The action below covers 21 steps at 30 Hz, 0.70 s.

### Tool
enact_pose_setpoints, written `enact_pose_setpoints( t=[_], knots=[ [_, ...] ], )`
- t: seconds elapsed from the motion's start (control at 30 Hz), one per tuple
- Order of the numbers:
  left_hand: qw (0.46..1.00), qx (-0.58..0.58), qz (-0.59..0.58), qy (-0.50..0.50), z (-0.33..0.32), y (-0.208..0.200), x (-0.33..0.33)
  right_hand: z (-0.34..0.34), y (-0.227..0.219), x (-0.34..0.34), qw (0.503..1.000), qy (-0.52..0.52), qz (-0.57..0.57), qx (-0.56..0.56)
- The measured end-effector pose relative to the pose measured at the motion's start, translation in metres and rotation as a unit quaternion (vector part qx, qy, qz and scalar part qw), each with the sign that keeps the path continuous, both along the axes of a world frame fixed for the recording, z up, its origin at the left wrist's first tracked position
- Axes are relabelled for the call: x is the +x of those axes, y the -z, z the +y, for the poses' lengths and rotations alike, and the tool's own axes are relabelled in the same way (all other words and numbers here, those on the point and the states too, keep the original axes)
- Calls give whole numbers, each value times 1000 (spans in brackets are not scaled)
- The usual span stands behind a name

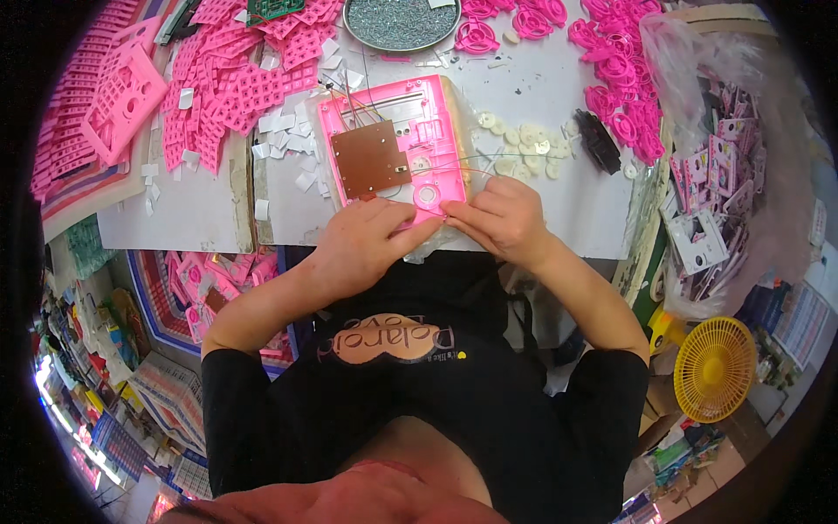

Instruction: Assemble a toy calculator by placing buttons and an internal circuit board into a pink plastic casing and securing it with hot glue.

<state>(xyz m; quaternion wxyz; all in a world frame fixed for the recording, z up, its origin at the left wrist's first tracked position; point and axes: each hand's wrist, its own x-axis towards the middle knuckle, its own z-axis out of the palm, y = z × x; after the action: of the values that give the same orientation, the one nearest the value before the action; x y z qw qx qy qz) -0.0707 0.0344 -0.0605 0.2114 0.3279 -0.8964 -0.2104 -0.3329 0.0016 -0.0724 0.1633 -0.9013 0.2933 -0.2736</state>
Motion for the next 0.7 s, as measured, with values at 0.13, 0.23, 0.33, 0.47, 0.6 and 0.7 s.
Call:
enact_pose_setpoints(
  t=[0.13,0.23,0.33,0.47,0.6,0.7],
  knots=[
    [998,-4,-48,30,-1,3,-3,8,2,-1,999,16,28,-42],
    [997,-32,-67,27,1,1,-6,18,0,0,996,34,64,-49],
    [993,-78,-83,21,4,1,-10,30,-3,-3,992,44,118,-33],
    [989,-94,-113,30,9,3,-13,38,-17,-8,973,22,226,29],
    [992,-105,-68,11,11,13,-15,-13,-58,6,957,-14,207,203],
    [993,-75,-94,12,11,10,-13,-54,-62,61,985,79,64,138]
  ],
)
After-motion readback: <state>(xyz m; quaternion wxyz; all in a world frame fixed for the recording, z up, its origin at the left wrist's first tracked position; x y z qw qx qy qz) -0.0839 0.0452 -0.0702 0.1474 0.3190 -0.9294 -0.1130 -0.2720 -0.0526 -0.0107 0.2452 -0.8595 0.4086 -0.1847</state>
